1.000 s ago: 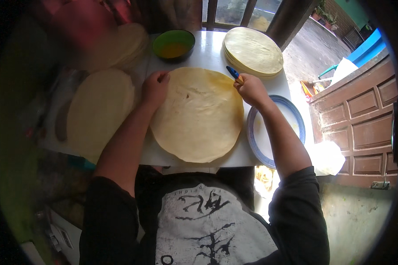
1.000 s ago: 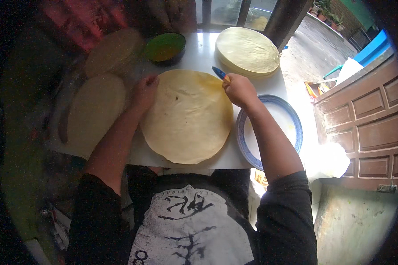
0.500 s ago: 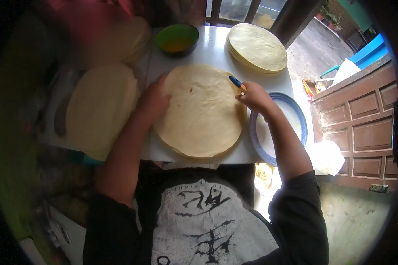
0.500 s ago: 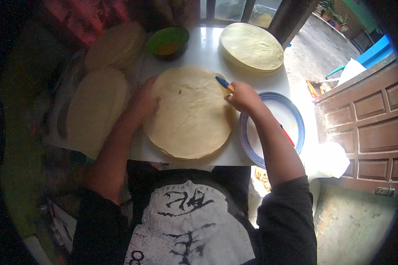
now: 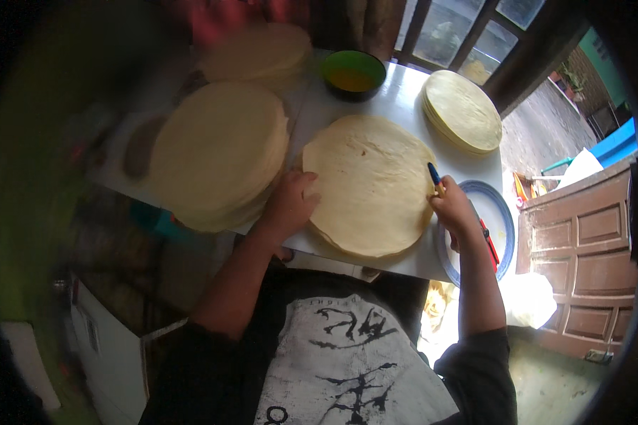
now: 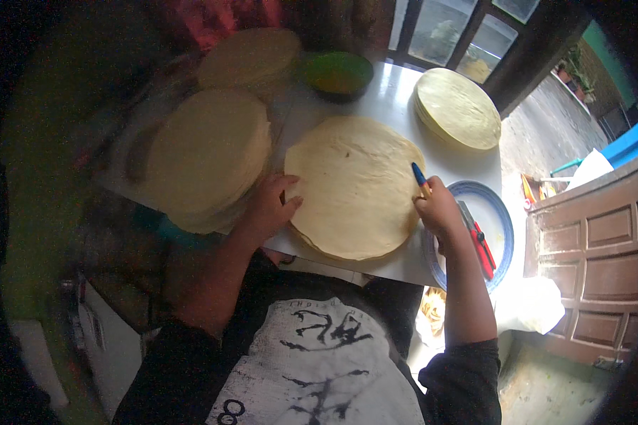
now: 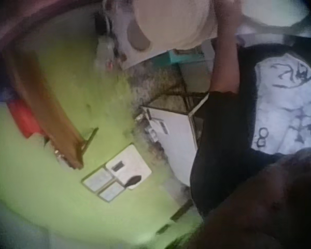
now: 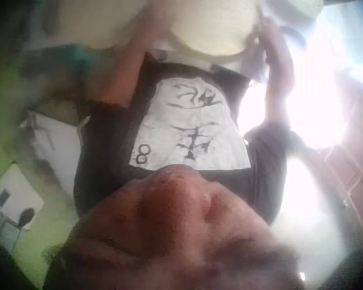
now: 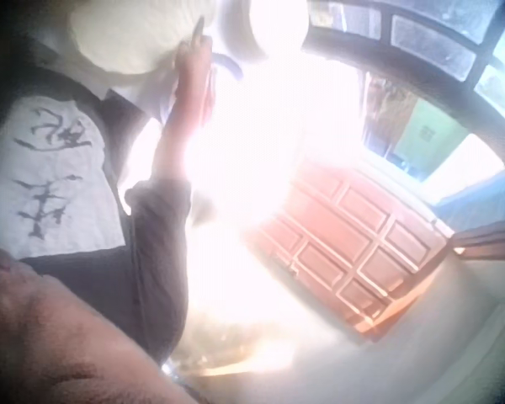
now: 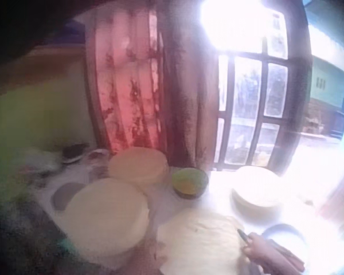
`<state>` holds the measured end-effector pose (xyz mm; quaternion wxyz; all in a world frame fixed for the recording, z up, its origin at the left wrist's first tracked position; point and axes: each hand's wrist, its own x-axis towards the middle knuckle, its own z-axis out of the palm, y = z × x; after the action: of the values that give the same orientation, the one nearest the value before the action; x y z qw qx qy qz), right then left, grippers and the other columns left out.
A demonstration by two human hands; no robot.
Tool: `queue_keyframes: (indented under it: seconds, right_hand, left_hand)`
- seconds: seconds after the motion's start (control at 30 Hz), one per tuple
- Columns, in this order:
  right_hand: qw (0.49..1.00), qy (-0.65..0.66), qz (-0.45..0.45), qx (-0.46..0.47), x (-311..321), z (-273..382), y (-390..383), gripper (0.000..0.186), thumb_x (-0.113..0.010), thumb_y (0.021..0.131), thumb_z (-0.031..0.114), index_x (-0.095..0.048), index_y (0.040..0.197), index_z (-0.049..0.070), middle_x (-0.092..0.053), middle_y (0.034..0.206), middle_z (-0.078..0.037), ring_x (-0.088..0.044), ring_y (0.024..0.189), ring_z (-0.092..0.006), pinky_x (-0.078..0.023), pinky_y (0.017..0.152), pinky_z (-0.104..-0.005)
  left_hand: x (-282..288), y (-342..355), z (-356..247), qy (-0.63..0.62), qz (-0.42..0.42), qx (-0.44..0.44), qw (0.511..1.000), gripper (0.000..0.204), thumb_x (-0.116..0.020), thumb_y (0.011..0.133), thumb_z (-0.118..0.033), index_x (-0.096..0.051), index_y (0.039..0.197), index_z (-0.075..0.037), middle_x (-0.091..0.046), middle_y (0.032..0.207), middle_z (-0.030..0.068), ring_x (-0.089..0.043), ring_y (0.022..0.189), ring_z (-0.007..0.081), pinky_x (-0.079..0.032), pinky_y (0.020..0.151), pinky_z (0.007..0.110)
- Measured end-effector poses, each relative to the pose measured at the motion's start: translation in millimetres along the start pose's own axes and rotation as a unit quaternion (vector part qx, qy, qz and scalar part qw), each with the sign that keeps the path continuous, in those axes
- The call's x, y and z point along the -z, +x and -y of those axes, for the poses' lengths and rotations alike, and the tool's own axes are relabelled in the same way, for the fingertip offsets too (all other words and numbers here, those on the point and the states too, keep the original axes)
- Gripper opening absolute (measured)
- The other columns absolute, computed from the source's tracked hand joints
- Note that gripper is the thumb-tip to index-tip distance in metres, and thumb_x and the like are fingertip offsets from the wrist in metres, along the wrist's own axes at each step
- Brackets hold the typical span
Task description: The person prepares flatbread dough by applying liquid with a brush, cutting around the edges, and stacking the layers.
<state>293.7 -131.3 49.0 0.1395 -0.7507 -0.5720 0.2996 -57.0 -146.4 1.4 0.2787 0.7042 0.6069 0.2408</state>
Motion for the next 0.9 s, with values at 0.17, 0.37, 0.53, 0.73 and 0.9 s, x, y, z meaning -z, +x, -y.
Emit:
queue_keyframes:
  seconds: [0.17,0.37,0.53,0.73,0.9]
  right_hand:
    - [0.997,0.071,-0.022,0.020,-9,-1,-15,0.036,-0.072,0.088,0.012,-0.058,0.121,0.005,-0.069,0.093,-0.014,-0.068,0.085,-0.0245,-0.052,0.078,-0.0394]
    - [0.989,0.100,0.095,0.045,-20,-12,-26,0.018,-0.074,0.085,0.012,-0.065,0.097,0.002,-0.066,0.082,-0.007,-0.060,0.076,-0.0176,-0.049,0.072,-0.0351]
    - [0.993,0.025,0.105,0.043,-23,-2,-41,0.012,-0.073,0.086,0.009,-0.065,0.092,0.003,-0.064,0.079,-0.005,-0.059,0.077,-0.0146,-0.048,0.073,-0.0318]
    - [0.990,0.099,0.103,0.021,-15,13,-52,0.006,-0.068,0.085,0.006,-0.063,0.089,0.004,-0.064,0.078,-0.004,-0.059,0.076,-0.0152,-0.048,0.072,-0.0316]
    - [0.995,0.055,0.070,0.046,-23,-10,-46,0.007,-0.069,0.085,0.007,-0.064,0.089,0.004,-0.066,0.078,-0.007,-0.061,0.075,-0.0178,-0.049,0.072,-0.0335]
  left_hand:
    - [-7,-18,10,-0.071,-0.077,0.008,0.994,0.053,-0.077,0.089,-0.018,-0.063,0.137,-0.003,-0.063,0.130,0.0187,-0.064,0.111,0.0317,-0.051,0.100,0.041]
    - [-17,-16,18,-0.140,-0.091,0.021,0.986,0.053,-0.077,0.089,-0.017,-0.064,0.138,-0.005,-0.066,0.123,0.0144,-0.060,0.088,0.0218,-0.052,0.088,0.039]
    - [-13,-13,19,-0.119,-0.116,-0.028,0.986,0.051,-0.077,0.088,-0.012,-0.064,0.136,0.000,-0.068,0.119,0.0171,-0.064,0.097,0.0249,-0.053,0.089,0.038]
    - [-15,-12,25,-0.212,-0.120,0.011,0.970,0.052,-0.075,0.090,-0.011,-0.062,0.139,0.000,-0.068,0.124,0.0165,-0.066,0.107,0.0243,-0.052,0.093,0.037]
    - [-14,-12,26,-0.180,-0.056,0.045,0.981,0.054,-0.076,0.090,-0.012,-0.060,0.139,0.000,-0.066,0.122,0.0164,-0.066,0.108,0.0267,-0.053,0.095,0.037]
